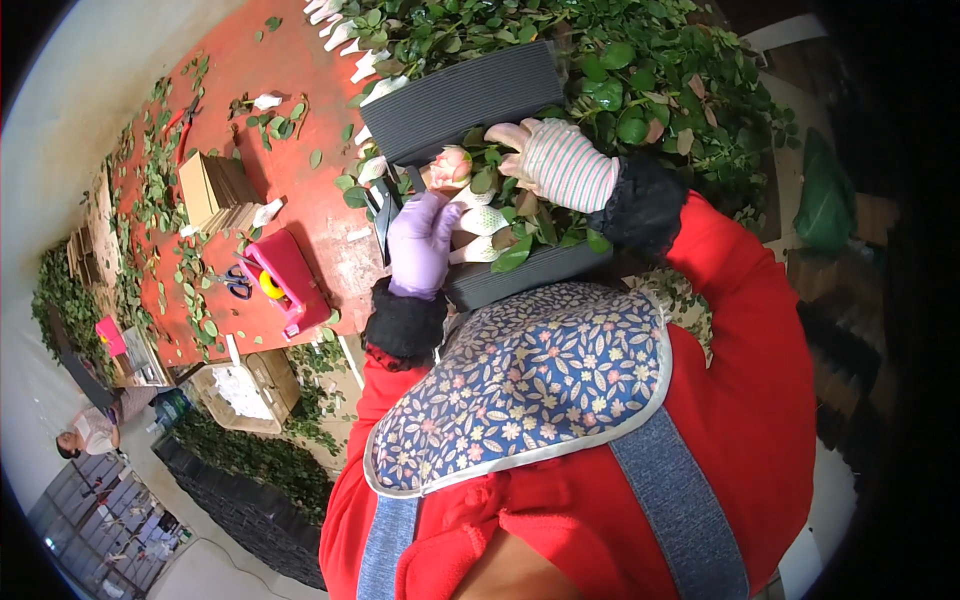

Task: The person arranges roses and leaves into a black box, staples a cardboard insert to secure them, and places the completed box into a larger container.

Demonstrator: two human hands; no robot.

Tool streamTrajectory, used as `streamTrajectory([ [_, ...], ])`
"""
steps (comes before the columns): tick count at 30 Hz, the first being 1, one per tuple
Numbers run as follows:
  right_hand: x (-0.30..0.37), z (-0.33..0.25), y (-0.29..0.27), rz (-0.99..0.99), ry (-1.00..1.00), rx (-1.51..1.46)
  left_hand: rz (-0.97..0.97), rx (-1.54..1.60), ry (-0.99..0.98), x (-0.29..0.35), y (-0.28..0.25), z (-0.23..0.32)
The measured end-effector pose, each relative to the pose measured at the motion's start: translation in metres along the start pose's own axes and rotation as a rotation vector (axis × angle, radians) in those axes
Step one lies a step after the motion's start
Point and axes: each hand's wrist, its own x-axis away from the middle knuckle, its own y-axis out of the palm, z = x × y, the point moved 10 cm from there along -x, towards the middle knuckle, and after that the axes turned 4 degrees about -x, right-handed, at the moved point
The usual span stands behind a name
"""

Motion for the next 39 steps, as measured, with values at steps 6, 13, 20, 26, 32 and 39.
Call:
streamTrajectory([
  [6, 0.007, 0.008, -0.006, 0.153, -0.325, -0.262, 0.032, 0.297, 0.167, 0.012, -0.058, 0.018],
  [13, 0.017, -0.025, 0.007, -0.252, -0.140, 0.165, -0.285, 0.050, -0.040, 0.014, 0.006, -0.006],
  [20, 0.018, -0.024, 0.014, -0.154, -0.096, 0.223, -0.198, -0.002, 0.103, 0.024, -0.021, 0.003],
  [26, 0.019, -0.017, 0.014, -0.105, -0.174, 0.248, -0.259, 0.021, -0.058, 0.031, -0.020, 0.000],
  [32, 0.019, -0.027, -0.009, -0.098, -0.301, 0.100, -0.478, -0.188, -0.056, 0.024, 0.012, 0.000],
  [39, 0.035, -0.019, -0.081, -0.189, -0.288, -0.737, -0.374, -0.037, 0.006, 0.029, 0.009, -0.003],
])
